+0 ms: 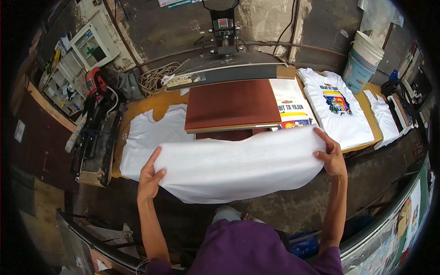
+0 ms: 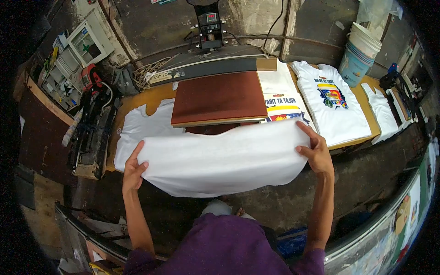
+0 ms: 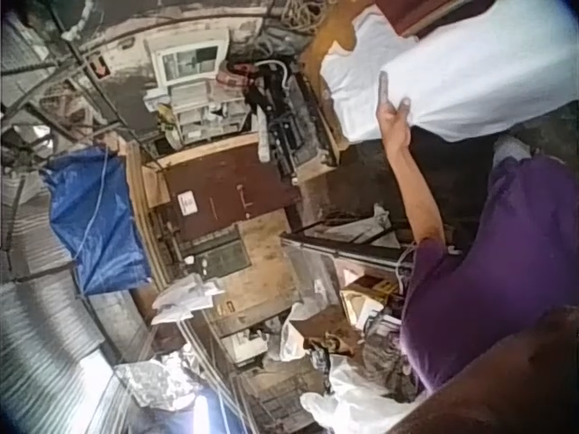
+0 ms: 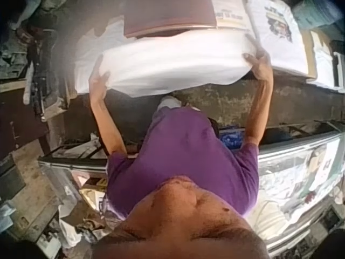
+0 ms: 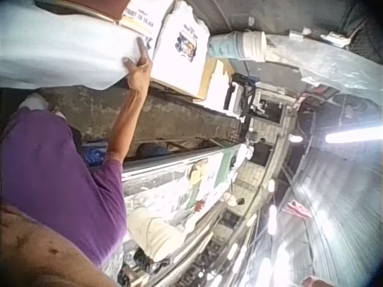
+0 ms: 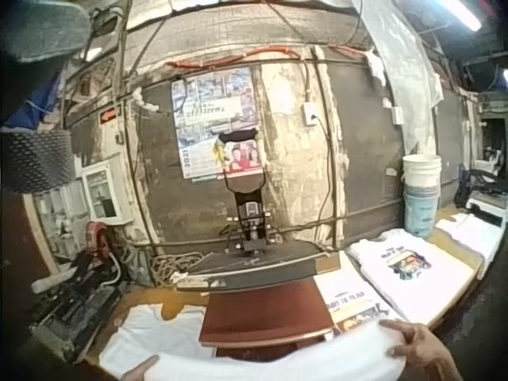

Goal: Using a heat press machine to apply graphic designs onto white t-shirts.

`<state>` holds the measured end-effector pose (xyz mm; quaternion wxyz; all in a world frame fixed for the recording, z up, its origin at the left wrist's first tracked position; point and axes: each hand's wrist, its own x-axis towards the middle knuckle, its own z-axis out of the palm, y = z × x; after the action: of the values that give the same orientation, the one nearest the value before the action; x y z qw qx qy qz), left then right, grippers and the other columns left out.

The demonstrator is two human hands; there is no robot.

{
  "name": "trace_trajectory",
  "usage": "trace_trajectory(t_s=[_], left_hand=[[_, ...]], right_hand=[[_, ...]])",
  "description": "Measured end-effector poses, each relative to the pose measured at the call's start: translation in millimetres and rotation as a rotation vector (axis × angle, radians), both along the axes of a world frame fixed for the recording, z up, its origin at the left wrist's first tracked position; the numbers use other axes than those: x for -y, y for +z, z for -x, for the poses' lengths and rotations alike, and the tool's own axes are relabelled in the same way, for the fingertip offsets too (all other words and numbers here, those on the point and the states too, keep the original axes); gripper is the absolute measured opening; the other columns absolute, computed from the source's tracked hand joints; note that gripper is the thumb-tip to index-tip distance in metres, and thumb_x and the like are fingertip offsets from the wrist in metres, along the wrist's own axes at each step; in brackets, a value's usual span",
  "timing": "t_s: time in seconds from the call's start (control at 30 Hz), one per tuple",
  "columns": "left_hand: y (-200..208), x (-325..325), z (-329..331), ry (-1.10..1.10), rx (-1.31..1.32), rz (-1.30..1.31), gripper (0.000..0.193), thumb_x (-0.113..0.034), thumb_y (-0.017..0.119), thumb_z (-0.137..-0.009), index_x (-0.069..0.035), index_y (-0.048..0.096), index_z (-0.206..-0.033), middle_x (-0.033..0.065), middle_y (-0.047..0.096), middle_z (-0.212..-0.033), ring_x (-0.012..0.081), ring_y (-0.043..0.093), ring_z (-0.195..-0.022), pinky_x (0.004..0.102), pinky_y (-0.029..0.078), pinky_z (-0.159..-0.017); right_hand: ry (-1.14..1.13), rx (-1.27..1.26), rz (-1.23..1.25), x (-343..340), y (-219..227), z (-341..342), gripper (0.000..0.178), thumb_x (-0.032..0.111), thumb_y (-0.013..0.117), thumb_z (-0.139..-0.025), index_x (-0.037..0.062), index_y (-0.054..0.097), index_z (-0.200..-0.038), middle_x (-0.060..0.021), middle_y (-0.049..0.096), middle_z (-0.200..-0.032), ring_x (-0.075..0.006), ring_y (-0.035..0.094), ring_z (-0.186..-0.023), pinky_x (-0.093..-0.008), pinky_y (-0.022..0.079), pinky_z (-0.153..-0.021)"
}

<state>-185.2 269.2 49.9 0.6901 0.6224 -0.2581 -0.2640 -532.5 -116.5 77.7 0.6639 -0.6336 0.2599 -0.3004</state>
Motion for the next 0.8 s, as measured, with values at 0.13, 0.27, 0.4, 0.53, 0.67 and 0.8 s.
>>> trace_trajectory(t_s=[0.13, 0.27, 0.4, 0.53, 0.67, 0.8], left_hand=[[5.1, 5.4, -5.8, -0.157, 0.019, -0.006, 0.090, 0.014, 0.064, -0.072, 0.003, 0.022, -0.150, 0.0173, 0.037, -0.148, 0.0217, 0.039, -0.134, 0.0299, 0.028, -0.110], [-9.3, 12.6, -12.6, -0.153, 0.084, 0.016, 0.094, 0.013, 0.067, -0.069, 0.003, 0.022, -0.150, 0.0181, 0.036, -0.149, 0.0244, 0.037, -0.136, 0.0326, 0.025, -0.112], [-28.7, 24.8, -20.3, -0.081, 0.123, 0.012, 0.095, 0.011, 0.069, -0.065, 0.007, 0.023, -0.149, 0.0192, 0.036, -0.149, 0.0266, 0.036, -0.137, 0.0346, 0.023, -0.114], [-10.1, 68.6, -94.4, -0.142, 0.065, 0.110, 0.085, -0.001, 0.070, -0.066, 0.008, 0.036, -0.143, 0.0194, 0.042, -0.144, 0.0268, 0.042, -0.133, 0.0330, 0.026, -0.113], [-7.8, 186.0, -242.5, -0.058, 0.292, -0.092, 0.072, -0.008, 0.064, -0.071, 0.005, 0.043, -0.139, 0.0192, 0.048, -0.139, 0.0251, 0.046, -0.129, 0.0320, 0.033, -0.109], [-51.4, 242.1, -310.8, -0.197, 0.206, -0.193, 0.069, -0.012, 0.063, -0.074, 0.004, 0.044, -0.139, 0.0180, 0.048, -0.139, 0.0249, 0.046, -0.129, 0.0329, 0.034, -0.109]], right_hand=[[-0.003, -0.226, 0.304, 7.7, 1.7, -1.2, 0.080, -0.014, 0.066, -0.063, 0.0058, 0.051, -0.139, -0.0186, 0.046, -0.142, -0.0193, 0.051, -0.118, -0.0262, 0.037, -0.100], [0.016, -0.199, 0.115, 20.3, -18.2, -4.3, 0.084, -0.014, 0.068, -0.061, 0.0070, 0.050, -0.140, -0.0188, 0.041, -0.145, -0.0188, 0.045, -0.125, -0.0259, 0.031, -0.104], [0.048, -0.214, 0.198, 39.6, -48.4, -19.0, 0.084, -0.011, 0.069, -0.060, 0.0044, 0.049, -0.140, -0.0160, 0.042, -0.145, -0.0191, 0.049, -0.122, -0.0264, 0.036, -0.102], [0.173, 0.049, 0.014, 116.5, -40.9, -71.5, 0.079, -0.006, 0.069, -0.063, -0.0025, 0.047, -0.138, -0.0129, 0.052, -0.135, -0.0230, 0.055, -0.116, -0.0323, 0.041, -0.104], [0.081, -0.039, 0.055, 256.1, -40.3, -206.4, 0.040, 0.008, 0.058, -0.086, 0.0004, 0.055, -0.125, -0.0089, 0.061, -0.118, -0.0179, 0.059, -0.107, -0.0312, 0.048, -0.095], [-0.082, -0.273, 0.085, 315.7, -108.5, -278.1, 0.040, 0.010, 0.058, -0.088, 0.0011, 0.054, -0.127, -0.0086, 0.061, -0.118, -0.0178, 0.059, -0.106, -0.0311, 0.048, -0.094]])
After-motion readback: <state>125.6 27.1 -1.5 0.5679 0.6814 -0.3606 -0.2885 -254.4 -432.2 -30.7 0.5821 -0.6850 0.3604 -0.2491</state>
